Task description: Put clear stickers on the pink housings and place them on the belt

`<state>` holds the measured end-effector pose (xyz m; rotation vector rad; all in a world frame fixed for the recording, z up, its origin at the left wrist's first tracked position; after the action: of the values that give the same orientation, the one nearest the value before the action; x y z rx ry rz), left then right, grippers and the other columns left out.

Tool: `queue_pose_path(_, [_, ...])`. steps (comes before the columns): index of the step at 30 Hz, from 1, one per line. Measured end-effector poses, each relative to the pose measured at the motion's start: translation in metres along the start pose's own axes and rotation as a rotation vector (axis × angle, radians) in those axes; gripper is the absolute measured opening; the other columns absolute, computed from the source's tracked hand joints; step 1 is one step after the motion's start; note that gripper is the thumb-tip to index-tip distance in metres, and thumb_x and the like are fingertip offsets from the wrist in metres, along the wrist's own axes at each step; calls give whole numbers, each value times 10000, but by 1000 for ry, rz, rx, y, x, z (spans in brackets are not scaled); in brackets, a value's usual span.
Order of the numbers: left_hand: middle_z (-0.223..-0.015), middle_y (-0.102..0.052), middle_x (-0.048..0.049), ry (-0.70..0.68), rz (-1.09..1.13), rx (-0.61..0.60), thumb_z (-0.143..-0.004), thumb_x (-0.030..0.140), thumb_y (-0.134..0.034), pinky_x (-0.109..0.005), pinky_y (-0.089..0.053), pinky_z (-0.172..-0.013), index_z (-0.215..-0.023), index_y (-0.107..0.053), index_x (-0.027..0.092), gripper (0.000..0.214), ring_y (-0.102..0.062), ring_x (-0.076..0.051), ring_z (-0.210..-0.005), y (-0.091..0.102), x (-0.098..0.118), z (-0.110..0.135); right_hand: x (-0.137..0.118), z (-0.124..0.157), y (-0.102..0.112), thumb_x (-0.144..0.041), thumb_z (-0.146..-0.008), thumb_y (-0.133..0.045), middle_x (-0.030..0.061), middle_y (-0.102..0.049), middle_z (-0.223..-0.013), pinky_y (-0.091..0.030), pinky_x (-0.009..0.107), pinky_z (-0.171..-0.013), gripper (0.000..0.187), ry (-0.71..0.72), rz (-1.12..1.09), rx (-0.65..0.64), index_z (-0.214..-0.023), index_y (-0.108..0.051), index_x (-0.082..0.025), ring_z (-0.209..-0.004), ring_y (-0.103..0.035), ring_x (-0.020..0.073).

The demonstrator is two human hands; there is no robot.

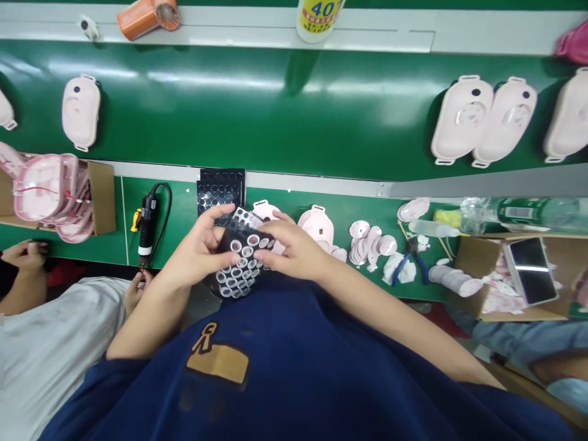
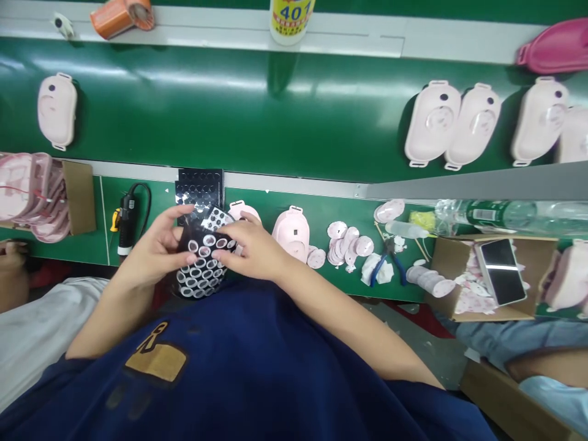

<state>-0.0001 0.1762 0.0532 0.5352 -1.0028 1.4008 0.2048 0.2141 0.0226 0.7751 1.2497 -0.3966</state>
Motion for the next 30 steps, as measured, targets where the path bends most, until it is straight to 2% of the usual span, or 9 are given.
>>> queue_pose_path(2, [-847,-690,-12,-123,-44,161,-735,239,-806,-208,-562,-688,-1223,-497,211,579,-670,-120,-744,-2,2,-6,-6,1,1,-398,-911,-558,49,-694,-979,-476,407,-936,239,-67,-5,58,-1069,-616,-229,-954,-642,217])
queue_pose_path(4, [-876,-700,-21,-225,-165,274,-747,234,-796,-196,-548,-720,-1121,-593,174,430,-669,-112,-790,-7,2,-8,-13,4,5,-366,-895,-565,79,-675,-1057,-487,408,-903,269,-54,83,211,-1123,-595,-226,-1008,-621,239])
queue_pose_path(8, [-930,-719,-37,-277,-438,325,-809,287,-747,-259,-563,-776,-1161,-652,184,379,-677,-142,-829,-17,-1,-1,-32,10,13,-319,-923,-554,61,-646,-1121,-395,455,-1013,217,86,379,440,-1131,-605,-290,-1082,-581,250])
queue_pose_path(11, [-1064,-728,-61,-262,-479,339,-798,313,-765,-317,-573,-886,-1157,-680,201,386,-693,-182,-946,-21,2,2,-40,10,15,-242,-962,-534,14,-676,-1026,-356,434,-1024,141,142,500,384,-1019,-646,-304,-975,-610,203])
queue_pose_path(17, [-930,-754,-32,-79,54,152,-685,302,-865,-253,-616,-770,-1012,-723,198,371,-715,-138,-777,-31,9,-2,-43,10,24,-218,-981,-502,15,-682,-971,-405,371,-861,166,221,529,258,-979,-656,-279,-924,-607,183])
queue_pose_path(20, [-953,-748,-51,-60,-1,117,-699,299,-855,-243,-608,-768,-1042,-716,188,387,-710,-137,-800,-30,6,-3,-45,16,31,-217,-978,-503,-38,-677,-903,-359,392,-936,199,282,540,236,-901,-650,-328,-892,-602,164])
queue_pose_path(23, [-980,-739,-67,-144,-190,264,-730,284,-829,-210,-580,-768,-1104,-688,174,414,-695,-129,-840,-13,5,-3,-35,25,42,-213,-940,-534,-63,-657,-841,-326,408,-1000,192,370,467,363,-846,-631,-350,-845,-606,152])
queue_pose_path(26, [-954,-734,-76,-165,-259,344,-731,307,-823,-205,-567,-736,-1119,-664,156,446,-680,-127,-810,14,7,0,0,35,57,-287,-912,-528,-6,-653,-847,-403,435,-954,133,95,341,601,-818,-621,-298,-856,-612,193])
queue_pose_path(30, [-1039,-723,-103,-94,-519,117,-767,441,-754,-278,-587,-769,-1123,-665,176,452,-690,-188,-882,33,13,3,67,55,64,-325,-789,-606,15,-641,-789,-476,375,-779,108,-564,9,685,-827,-615,-225,-757,-588,190])
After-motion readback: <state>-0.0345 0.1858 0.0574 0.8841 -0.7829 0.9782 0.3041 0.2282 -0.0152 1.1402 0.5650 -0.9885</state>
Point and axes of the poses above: each hand's wrist, its own z-axis away from the middle knuckle, its own y-axis out of the back of the hand, x = y × z, the point moved 2 cm from there along -z, towards the middle knuckle
